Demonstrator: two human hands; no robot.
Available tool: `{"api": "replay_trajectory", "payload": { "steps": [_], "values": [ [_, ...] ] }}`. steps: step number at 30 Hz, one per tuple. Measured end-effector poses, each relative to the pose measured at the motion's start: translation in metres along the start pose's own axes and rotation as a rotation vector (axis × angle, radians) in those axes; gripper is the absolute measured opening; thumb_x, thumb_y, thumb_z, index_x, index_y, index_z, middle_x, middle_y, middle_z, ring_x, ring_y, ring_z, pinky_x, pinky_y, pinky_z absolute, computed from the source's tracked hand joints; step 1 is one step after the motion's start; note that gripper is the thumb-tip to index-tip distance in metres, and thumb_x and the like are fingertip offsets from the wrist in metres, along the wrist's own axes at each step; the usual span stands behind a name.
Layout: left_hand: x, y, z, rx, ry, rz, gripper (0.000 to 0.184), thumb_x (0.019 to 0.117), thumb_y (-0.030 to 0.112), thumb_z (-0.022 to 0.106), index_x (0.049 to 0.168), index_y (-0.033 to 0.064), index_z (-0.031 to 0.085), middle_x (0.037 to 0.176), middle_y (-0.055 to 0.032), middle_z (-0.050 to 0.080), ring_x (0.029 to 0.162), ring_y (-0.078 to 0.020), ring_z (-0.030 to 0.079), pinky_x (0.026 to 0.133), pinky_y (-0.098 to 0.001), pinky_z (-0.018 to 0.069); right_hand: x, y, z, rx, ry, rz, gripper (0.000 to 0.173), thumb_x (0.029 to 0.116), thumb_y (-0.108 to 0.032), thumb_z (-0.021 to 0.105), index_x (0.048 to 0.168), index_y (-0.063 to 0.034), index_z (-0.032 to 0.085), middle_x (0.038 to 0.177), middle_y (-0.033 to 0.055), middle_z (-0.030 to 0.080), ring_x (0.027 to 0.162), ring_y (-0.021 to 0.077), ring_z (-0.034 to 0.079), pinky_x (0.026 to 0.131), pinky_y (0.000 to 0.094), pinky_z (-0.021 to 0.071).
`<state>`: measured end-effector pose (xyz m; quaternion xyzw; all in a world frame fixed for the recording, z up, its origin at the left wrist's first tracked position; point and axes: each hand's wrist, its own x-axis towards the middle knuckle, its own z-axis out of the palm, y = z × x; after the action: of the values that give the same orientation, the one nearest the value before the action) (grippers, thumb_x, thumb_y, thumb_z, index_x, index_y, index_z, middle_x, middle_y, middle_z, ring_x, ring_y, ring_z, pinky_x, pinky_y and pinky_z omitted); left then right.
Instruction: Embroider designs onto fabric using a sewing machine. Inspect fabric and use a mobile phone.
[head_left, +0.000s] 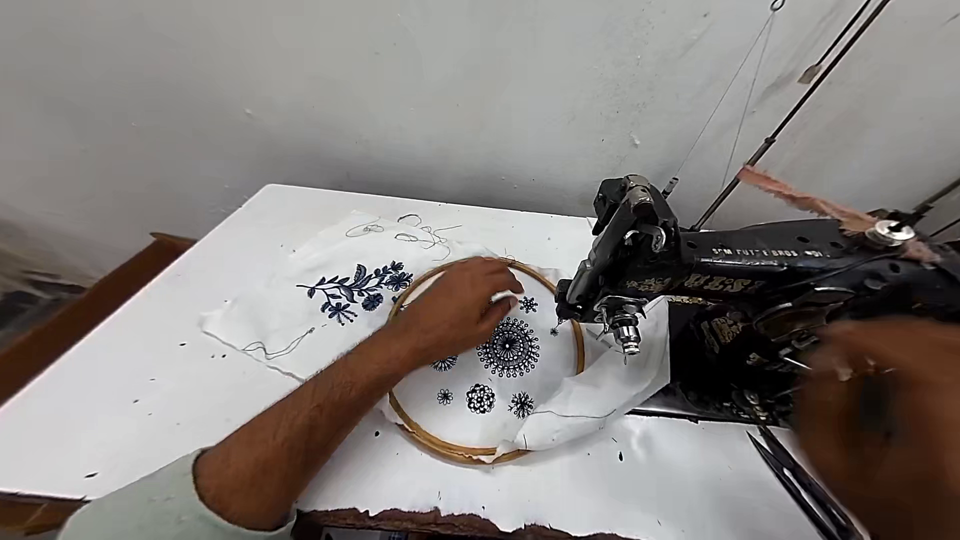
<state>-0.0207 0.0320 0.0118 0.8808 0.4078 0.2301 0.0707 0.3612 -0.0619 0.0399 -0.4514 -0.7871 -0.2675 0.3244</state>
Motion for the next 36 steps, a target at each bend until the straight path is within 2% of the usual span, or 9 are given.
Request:
{"api": "replay_trajectory", "payload": {
  "steps": [2, 4, 8, 10, 12, 19, 24, 30, 36],
  "values": [
    [-0.003, 0.011, 0.007, 0.034, -0.086, 0.017, 0.032, 0.1055, 0.031, 0.051, 0.123, 0.0118, 0.071, 0.128, -0.0035, 0.068, 0.12, -0.0251, 0.062, 0.097, -0.0518, 0.0505, -0.006, -0.049, 0.033, 0.103, -0.066, -0.054, 0.024, 0.0992, -0.02, 0.056, 0.101, -0.0019, 0.072, 0.09, 0.0172, 0.071, 0.077, 0.0288, 0.07, 0.061, 0.0411, 0.0563],
    [-0.006, 0.017, 0.013, 0.071, -0.152, 0.018, 0.04, 0.1058, 0.039, 0.051, 0.132, 0.0136, 0.067, 0.139, 0.0, 0.063, 0.126, -0.0238, 0.058, 0.096, -0.0511, 0.0495, 0.007, -0.068, 0.07, 0.204, -0.202, 0.06, 0.024, 0.0936, -0.025, 0.058, 0.092, -0.0057, 0.073, 0.084, 0.0096, 0.067, 0.066, 0.0227, 0.066, 0.052, 0.039, 0.0545],
    [-0.013, 0.019, 0.019, 0.158, -0.253, -0.008, 0.051, 0.1055, 0.044, 0.049, 0.145, 0.0132, 0.059, 0.154, -0.0003, 0.052, 0.141, -0.0253, 0.048, 0.105, -0.0534, 0.0437, 0.058, -0.064, 0.106, 0.434, -0.472, 0.382, 0.022, 0.0829, -0.008, 0.079, 0.099, 0.0046, 0.07, 0.093, 0.0211, 0.07, 0.089, 0.0359, 0.069, 0.08, 0.0572, 0.0545],
    [-0.014, 0.021, 0.02, 0.183, -0.264, -0.032, 0.053, 0.1066, 0.046, 0.044, 0.147, 0.0142, 0.057, 0.157, -0.0001, 0.049, 0.144, -0.0273, 0.045, 0.109, -0.0554, 0.0411, 0.068, -0.062, 0.109, 0.508, -0.588, 0.448, 0.026, 0.0888, -0.001, 0.071, 0.111, 0.012, 0.066, 0.108, 0.0276, 0.068, 0.106, 0.0354, 0.065, 0.097, 0.0494, 0.0479],
    [-0.015, 0.021, 0.021, 0.199, -0.26, -0.05, 0.055, 0.1074, 0.048, 0.039, 0.15, 0.0163, 0.054, 0.159, 0.0017, 0.047, 0.147, -0.028, 0.042, 0.112, -0.0567, 0.0387, 0.063, -0.059, 0.116, 0.561, -0.624, 0.461, 0.022, 0.0917, 0.0, 0.065, 0.111, 0.0117, 0.066, 0.105, 0.0244, 0.068, 0.1, 0.026, 0.066, 0.093, 0.0381, 0.0499],
    [-0.018, 0.021, 0.024, 0.229, -0.24, -0.056, 0.057, 0.1074, 0.05, 0.032, 0.15, 0.0188, 0.054, 0.16, 0.004, 0.046, 0.148, -0.0269, 0.041, 0.113, -0.0566, 0.0383, 0.042, -0.06, 0.13, 0.564, -0.549, 0.473, 0.023, 0.0821, 0.002, 0.079, 0.103, 0.0065, 0.071, 0.098, 0.0201, 0.071, 0.094, 0.0274, 0.068, 0.088, 0.0441, 0.0531],
    [-0.018, 0.023, 0.024, 0.239, -0.25, -0.067, 0.057, 0.1075, 0.05, 0.031, 0.151, 0.0196, 0.053, 0.16, 0.0048, 0.046, 0.149, -0.0263, 0.04, 0.114, -0.056, 0.0378, 0.037, -0.062, 0.129, 0.654, -0.481, 0.503, 0.02, 0.0851, 0.0, 0.073, 0.104, 0.0026, 0.068, 0.093, 0.0102, 0.068, 0.089, 0.0096, 0.064, 0.085, 0.0266, 0.0509],
    [-0.017, 0.022, 0.026, 0.245, -0.236, -0.068, 0.057, 0.1077, 0.049, 0.031, 0.151, 0.0193, 0.053, 0.16, 0.0042, 0.046, 0.149, -0.0266, 0.04, 0.114, -0.056, 0.0377, 0.034, -0.061, 0.131, 0.679, -0.483, 0.54, 0.023, 0.0862, -0.003, 0.073, 0.108, 0.0007, 0.067, 0.097, 0.0088, 0.068, 0.094, 0.0089, 0.064, 0.087, 0.0256, 0.051],
    [-0.015, 0.021, 0.031, 0.229, -0.213, -0.052, 0.058, 0.1083, 0.048, 0.029, 0.152, 0.018, 0.053, 0.16, 0.0033, 0.045, 0.149, -0.0278, 0.039, 0.115, -0.0577, 0.0351, 0.042, -0.062, 0.125, 0.608, -0.53, 0.551, 0.018, 0.0844, 0.003, 0.074, 0.101, 0.0071, 0.069, 0.094, 0.0173, 0.069, 0.09, 0.0208, 0.066, 0.085, 0.0383, 0.052]
  ]
}}
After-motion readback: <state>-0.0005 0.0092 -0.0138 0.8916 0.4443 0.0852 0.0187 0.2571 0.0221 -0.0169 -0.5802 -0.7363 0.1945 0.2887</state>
